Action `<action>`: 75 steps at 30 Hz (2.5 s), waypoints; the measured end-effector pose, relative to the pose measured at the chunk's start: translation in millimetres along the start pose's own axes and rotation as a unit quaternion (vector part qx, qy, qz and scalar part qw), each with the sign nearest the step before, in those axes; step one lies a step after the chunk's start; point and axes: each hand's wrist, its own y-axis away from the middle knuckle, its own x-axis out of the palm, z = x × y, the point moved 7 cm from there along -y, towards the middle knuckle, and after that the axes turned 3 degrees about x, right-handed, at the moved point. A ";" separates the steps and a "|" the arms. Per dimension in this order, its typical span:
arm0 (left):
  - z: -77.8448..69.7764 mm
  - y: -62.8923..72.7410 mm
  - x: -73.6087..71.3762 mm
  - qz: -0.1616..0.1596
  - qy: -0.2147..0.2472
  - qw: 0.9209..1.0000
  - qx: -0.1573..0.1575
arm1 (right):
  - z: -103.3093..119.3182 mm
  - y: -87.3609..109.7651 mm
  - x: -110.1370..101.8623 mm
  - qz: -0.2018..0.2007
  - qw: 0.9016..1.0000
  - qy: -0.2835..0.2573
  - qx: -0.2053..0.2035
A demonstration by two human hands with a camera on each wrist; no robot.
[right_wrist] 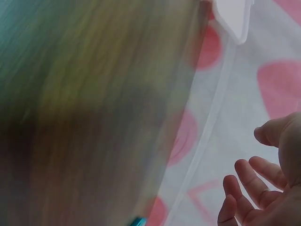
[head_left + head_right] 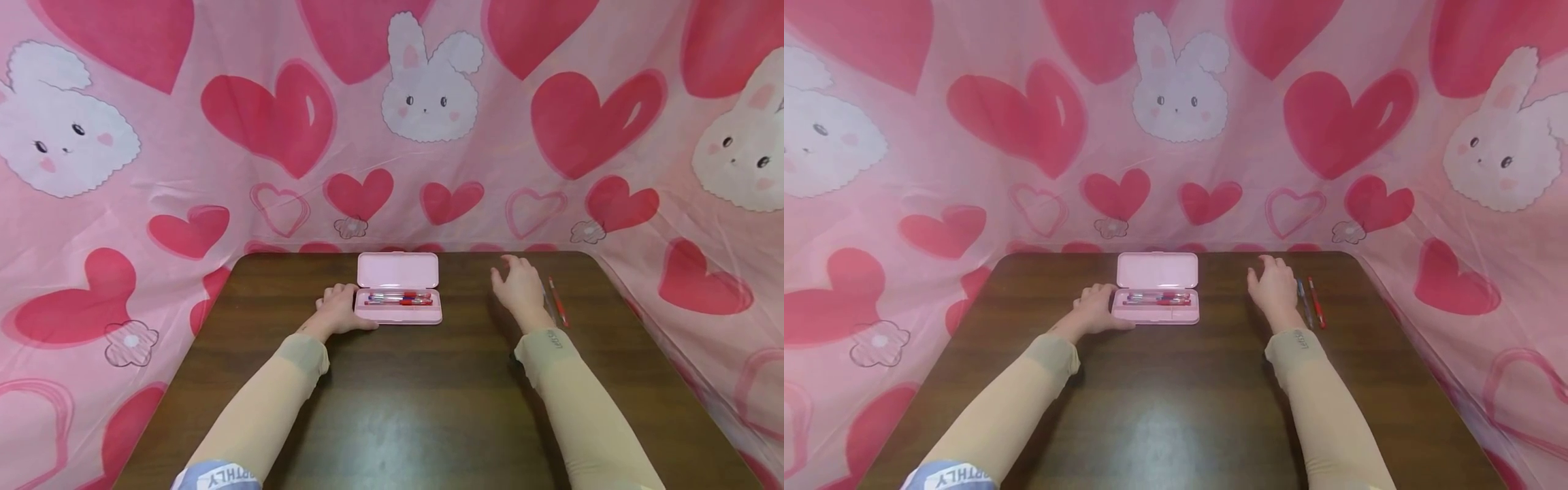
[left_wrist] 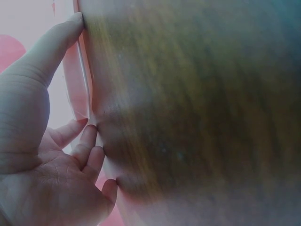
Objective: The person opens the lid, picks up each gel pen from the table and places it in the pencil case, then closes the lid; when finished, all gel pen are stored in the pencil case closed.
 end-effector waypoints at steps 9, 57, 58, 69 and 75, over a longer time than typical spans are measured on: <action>-2.2 0.5 -1.6 0.004 0.008 1.000 -0.003 | -40.5 3.6 -17.9 -0.020 0.999 -0.005 0.042; -5.0 1.2 -2.4 -0.010 -0.004 1.000 0.004 | -144.8 29.7 -32.9 0.097 0.978 0.077 0.168; -4.9 1.0 -2.0 -0.009 -0.005 1.000 0.004 | -145.7 29.9 -32.6 0.096 0.978 0.076 0.169; -5.6 -0.9 -2.5 -0.003 -0.005 1.000 0.002 | -148.3 30.2 -36.5 0.099 0.974 0.060 0.195; -5.5 -1.4 -4.7 -0.008 -0.006 1.000 0.001 | -147.0 28.3 -37.9 0.097 0.974 0.053 0.197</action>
